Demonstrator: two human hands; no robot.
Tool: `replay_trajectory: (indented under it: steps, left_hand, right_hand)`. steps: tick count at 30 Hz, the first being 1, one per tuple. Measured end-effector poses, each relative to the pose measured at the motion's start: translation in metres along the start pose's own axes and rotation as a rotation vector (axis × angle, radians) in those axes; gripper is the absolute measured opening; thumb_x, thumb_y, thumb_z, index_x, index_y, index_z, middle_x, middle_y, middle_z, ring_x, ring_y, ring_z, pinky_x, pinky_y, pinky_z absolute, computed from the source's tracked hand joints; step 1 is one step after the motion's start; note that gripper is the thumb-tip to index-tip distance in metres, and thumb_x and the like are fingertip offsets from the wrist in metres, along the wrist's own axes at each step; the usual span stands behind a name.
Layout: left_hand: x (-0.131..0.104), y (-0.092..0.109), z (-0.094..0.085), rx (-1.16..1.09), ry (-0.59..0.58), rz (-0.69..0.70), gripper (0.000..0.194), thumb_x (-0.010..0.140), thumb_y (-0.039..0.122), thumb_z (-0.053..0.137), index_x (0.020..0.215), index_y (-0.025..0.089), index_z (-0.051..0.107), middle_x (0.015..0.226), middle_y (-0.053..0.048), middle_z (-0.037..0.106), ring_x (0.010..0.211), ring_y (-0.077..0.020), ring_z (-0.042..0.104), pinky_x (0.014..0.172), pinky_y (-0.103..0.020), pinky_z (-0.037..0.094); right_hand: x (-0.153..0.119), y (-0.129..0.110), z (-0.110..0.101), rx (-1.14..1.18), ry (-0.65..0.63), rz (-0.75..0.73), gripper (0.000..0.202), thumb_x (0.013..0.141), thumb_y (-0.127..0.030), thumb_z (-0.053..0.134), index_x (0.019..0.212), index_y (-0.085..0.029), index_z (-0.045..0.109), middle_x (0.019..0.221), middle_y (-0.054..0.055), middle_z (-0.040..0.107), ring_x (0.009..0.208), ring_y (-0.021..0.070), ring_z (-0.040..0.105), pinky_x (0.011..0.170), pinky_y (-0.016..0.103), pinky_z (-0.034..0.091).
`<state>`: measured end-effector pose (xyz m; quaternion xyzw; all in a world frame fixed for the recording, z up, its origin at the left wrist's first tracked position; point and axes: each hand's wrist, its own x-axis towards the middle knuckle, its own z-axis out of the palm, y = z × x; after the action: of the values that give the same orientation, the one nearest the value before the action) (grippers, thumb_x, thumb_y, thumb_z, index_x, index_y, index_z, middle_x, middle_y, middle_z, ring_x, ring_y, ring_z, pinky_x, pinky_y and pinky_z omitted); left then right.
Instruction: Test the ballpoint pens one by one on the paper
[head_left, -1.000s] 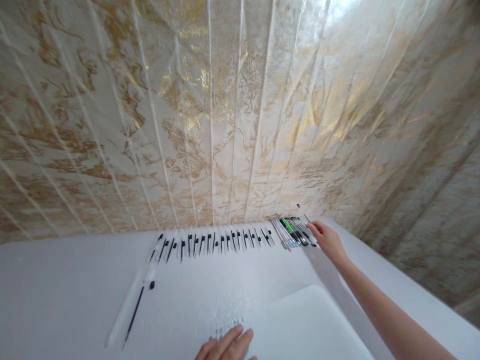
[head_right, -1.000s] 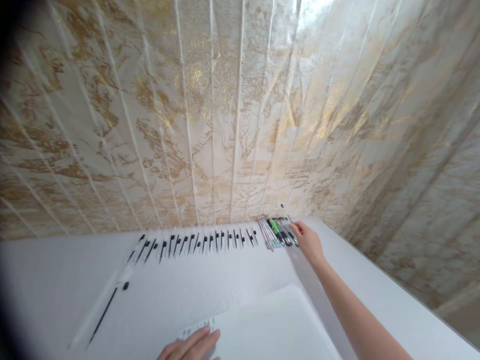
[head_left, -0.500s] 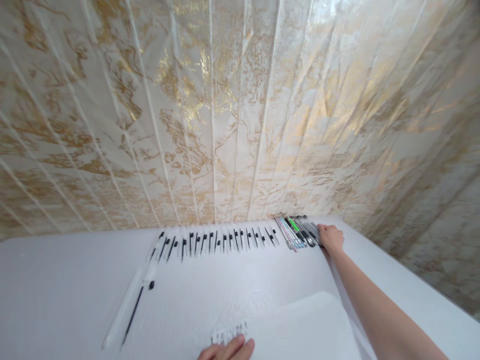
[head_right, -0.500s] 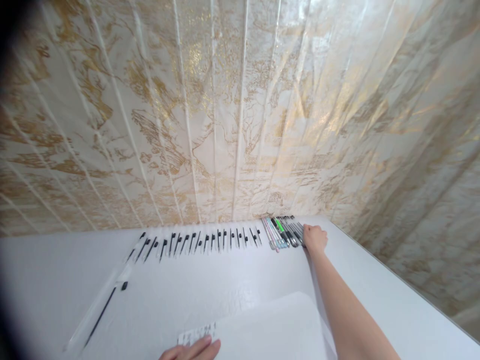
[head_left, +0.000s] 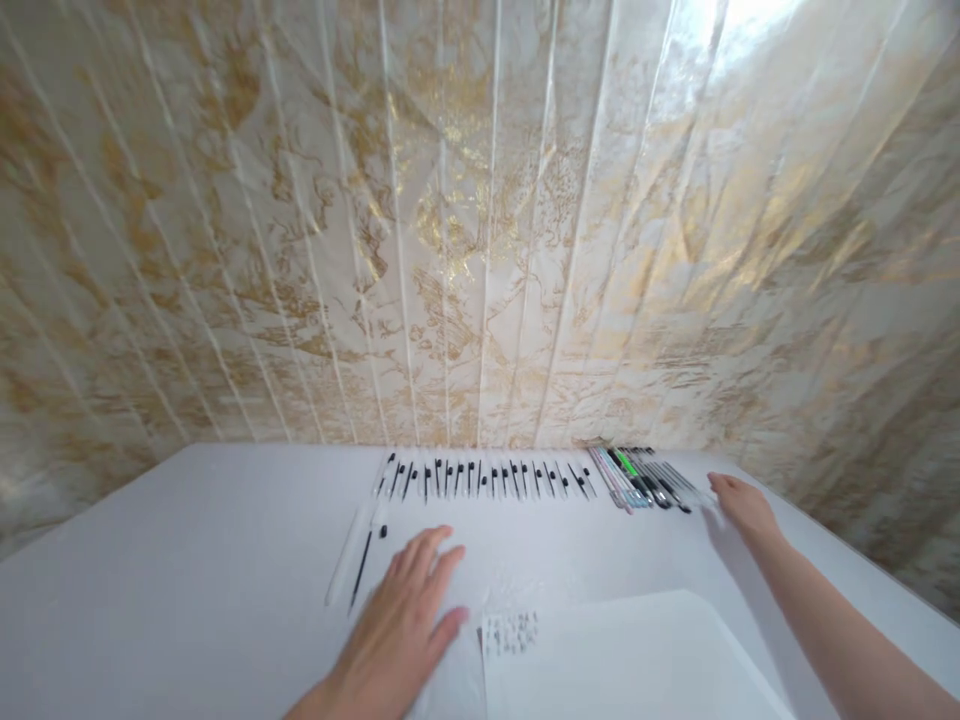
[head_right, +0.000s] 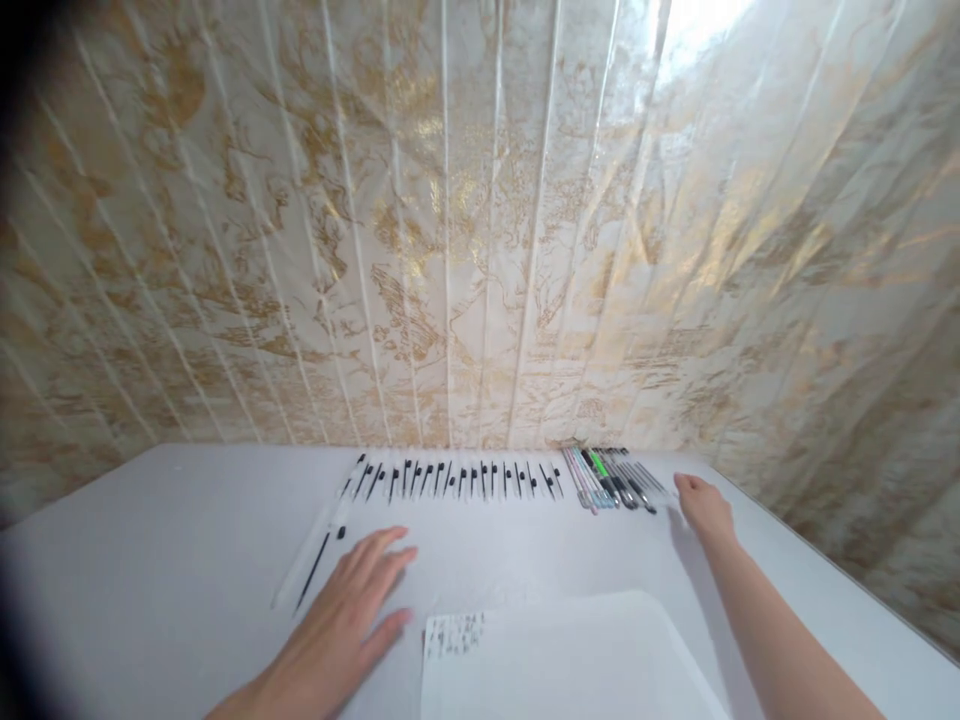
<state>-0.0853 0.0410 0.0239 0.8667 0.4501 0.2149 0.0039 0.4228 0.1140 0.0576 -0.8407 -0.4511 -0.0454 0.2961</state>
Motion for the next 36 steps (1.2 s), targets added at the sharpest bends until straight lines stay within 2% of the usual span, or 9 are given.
replay_trajectory:
  steps: [3,8,11,14,19,23,27,32,36]
  left_hand:
    - [0.003,-0.031,-0.019,0.168,0.006,-0.279,0.040,0.089,0.033,0.048,0.123,0.014,0.055,0.136,-0.019,0.049,0.123,-0.0331,0.047,0.097,-0.047,0.042]
    - [0.003,-0.056,-0.030,0.312,-0.125,-0.476,0.046,0.091,0.037,0.041,0.129,0.013,0.050,0.135,-0.018,0.048,0.121,-0.0332,0.045,0.097,-0.044,0.037]
    - [-0.002,-0.054,-0.029,0.290,-0.153,-0.445,0.042,0.091,0.033,0.040,0.126,0.014,0.053,0.132,-0.016,0.052,0.120,-0.0304,0.047,0.096,-0.040,0.037]
    - [-0.010,-0.050,-0.027,0.224,-0.147,-0.372,0.039,0.089,0.021,0.038,0.123,0.015,0.055,0.125,-0.014,0.056,0.112,-0.0272,0.051,0.092,-0.038,0.041]
    - [-0.019,-0.035,-0.026,-0.105,-0.057,-0.154,0.038,0.078,0.002,0.034,0.098,0.021,0.060,0.101,-0.006,0.060,0.094,-0.0217,0.056,0.082,-0.034,0.045]
    - [-0.011,-0.011,-0.025,-0.219,-0.077,-0.071,0.033,0.076,-0.002,0.032,0.082,0.021,0.054,0.089,-0.002,0.058,0.086,-0.0190,0.055,0.075,-0.030,0.043]
    - [0.003,0.006,-0.019,-0.217,-0.095,-0.067,0.025,0.075,-0.001,0.036,0.079,0.021,0.047,0.081,0.001,0.056,0.079,-0.0183,0.053,0.070,-0.029,0.040]
    - [0.008,0.006,0.001,-0.238,-0.083,-0.106,0.023,0.077,0.001,0.037,0.084,0.022,0.045,0.083,0.001,0.055,0.078,-0.0183,0.054,0.070,-0.030,0.041]
    - [0.003,0.006,0.012,-0.370,-0.046,-0.104,0.020,0.083,0.005,0.038,0.088,0.022,0.046,0.088,0.000,0.056,0.082,-0.0180,0.056,0.075,-0.030,0.046]
  right_hand:
    - [-0.020,-0.022,-0.011,0.121,-0.048,-0.032,0.033,0.082,-0.030,0.044,0.090,-0.014,0.072,0.092,0.016,0.073,0.092,0.0313,0.066,0.080,0.042,0.051]
    - [-0.080,-0.081,-0.016,0.349,-0.199,-0.263,0.047,0.079,-0.044,0.045,0.108,-0.014,0.066,0.105,0.012,0.070,0.086,0.0230,0.066,0.077,0.033,0.052]
    - [-0.126,-0.123,-0.021,0.455,-0.282,-0.396,0.044,0.083,-0.047,0.044,0.109,-0.019,0.065,0.104,0.007,0.069,0.084,0.0182,0.064,0.076,0.028,0.051]
    - [-0.171,-0.158,-0.029,0.603,-0.433,-0.529,0.033,0.087,-0.039,0.046,0.108,-0.020,0.064,0.101,0.007,0.065,0.082,0.0174,0.062,0.071,0.028,0.050]
    - [-0.224,-0.185,-0.030,0.628,-0.653,-0.650,0.023,0.087,-0.021,0.048,0.104,-0.020,0.063,0.095,0.005,0.064,0.077,0.0154,0.061,0.069,0.027,0.049]
    - [-0.237,-0.186,-0.015,0.567,-0.686,-0.700,0.028,0.081,-0.008,0.051,0.101,-0.021,0.064,0.090,0.003,0.064,0.072,0.0140,0.061,0.067,0.025,0.049]
    - [-0.236,-0.191,0.001,0.434,-0.668,-0.723,0.037,0.073,0.004,0.052,0.099,-0.020,0.065,0.093,0.003,0.063,0.069,0.0117,0.060,0.067,0.022,0.047]
    - [-0.235,-0.206,0.018,0.337,-0.688,-0.783,0.028,0.073,-0.007,0.067,0.098,-0.020,0.066,0.096,0.002,0.063,0.072,0.0130,0.062,0.065,0.020,0.045]
    - [-0.243,-0.214,0.027,0.322,-0.678,-0.795,0.014,0.076,-0.011,0.067,0.087,-0.021,0.067,0.089,0.001,0.063,0.076,0.0145,0.062,0.066,0.021,0.043]
